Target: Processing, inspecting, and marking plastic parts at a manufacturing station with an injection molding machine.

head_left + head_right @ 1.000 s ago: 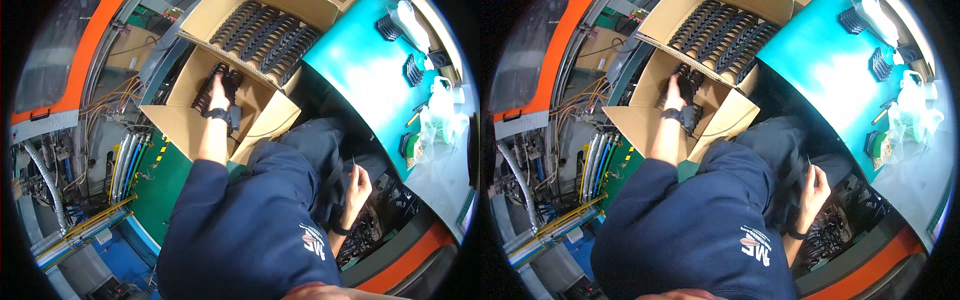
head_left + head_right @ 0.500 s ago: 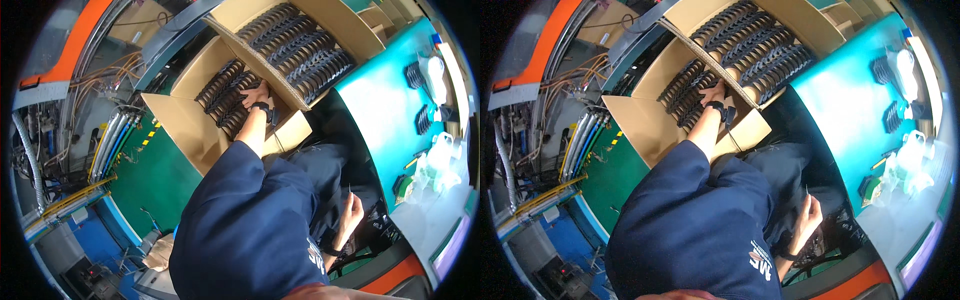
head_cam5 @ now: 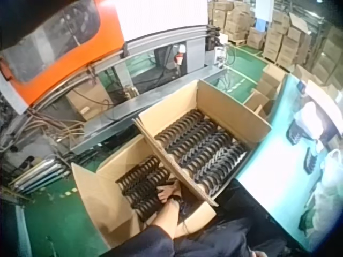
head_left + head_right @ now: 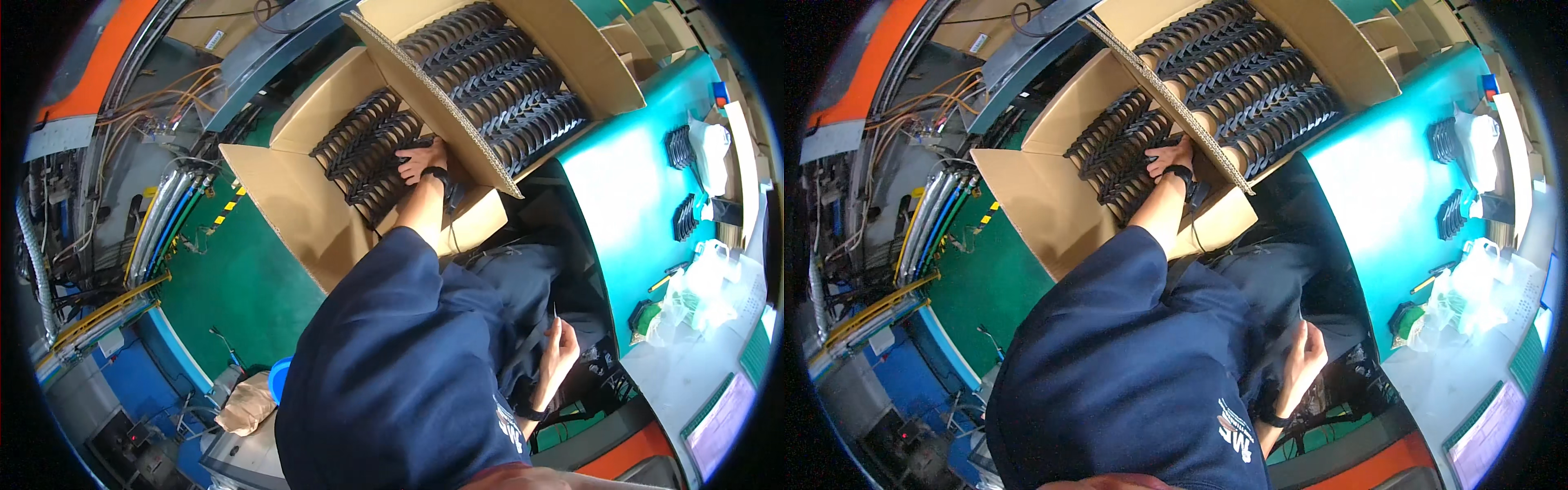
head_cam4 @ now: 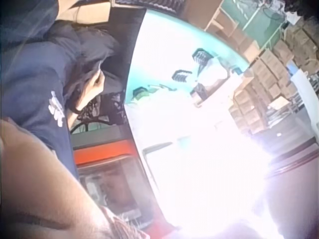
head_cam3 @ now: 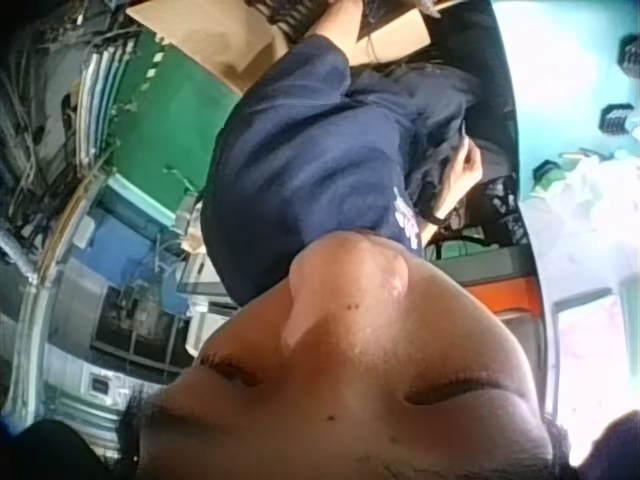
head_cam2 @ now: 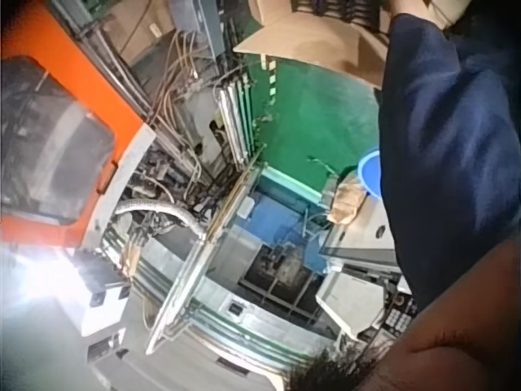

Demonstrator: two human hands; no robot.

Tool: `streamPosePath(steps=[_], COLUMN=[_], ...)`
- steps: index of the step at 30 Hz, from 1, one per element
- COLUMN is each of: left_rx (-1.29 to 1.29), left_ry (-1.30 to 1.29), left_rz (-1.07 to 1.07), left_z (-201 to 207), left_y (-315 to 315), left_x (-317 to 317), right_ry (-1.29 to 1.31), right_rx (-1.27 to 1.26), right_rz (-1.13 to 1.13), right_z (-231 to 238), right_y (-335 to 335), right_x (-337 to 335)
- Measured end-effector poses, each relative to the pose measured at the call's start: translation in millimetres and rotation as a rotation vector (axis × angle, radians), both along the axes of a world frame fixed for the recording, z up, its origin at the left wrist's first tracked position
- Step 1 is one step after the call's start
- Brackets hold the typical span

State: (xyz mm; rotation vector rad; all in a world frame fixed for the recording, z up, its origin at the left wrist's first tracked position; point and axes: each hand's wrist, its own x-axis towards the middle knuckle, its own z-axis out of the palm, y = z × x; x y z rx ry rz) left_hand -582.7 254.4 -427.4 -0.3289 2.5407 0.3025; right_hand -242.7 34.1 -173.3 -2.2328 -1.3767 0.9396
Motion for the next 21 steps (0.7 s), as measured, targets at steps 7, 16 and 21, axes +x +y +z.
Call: streamPosePath(steps=[7, 16, 21], left_rx=[-0.131, 0.454, 0.818], left_ry=[0.247, -0.126, -0.564], left_rz=[0.023, -0.713, -0.439], left_z=[-47.8, -42.7, -49.7], left_y=[2.5, -45.9, -19.1], left_x=[0.8, -33.0, -6.8], right_ry=[0.012, 0.029, 0.086], right_rx=[-0.006, 0.036, 0.012], right_rz=[-0.015, -0.039, -0.151], right_z=[0.2, -4.1, 12.6], right_y=[1.0, -4.6, -5.5], right_x=[-1.6, 1.7, -3.8])
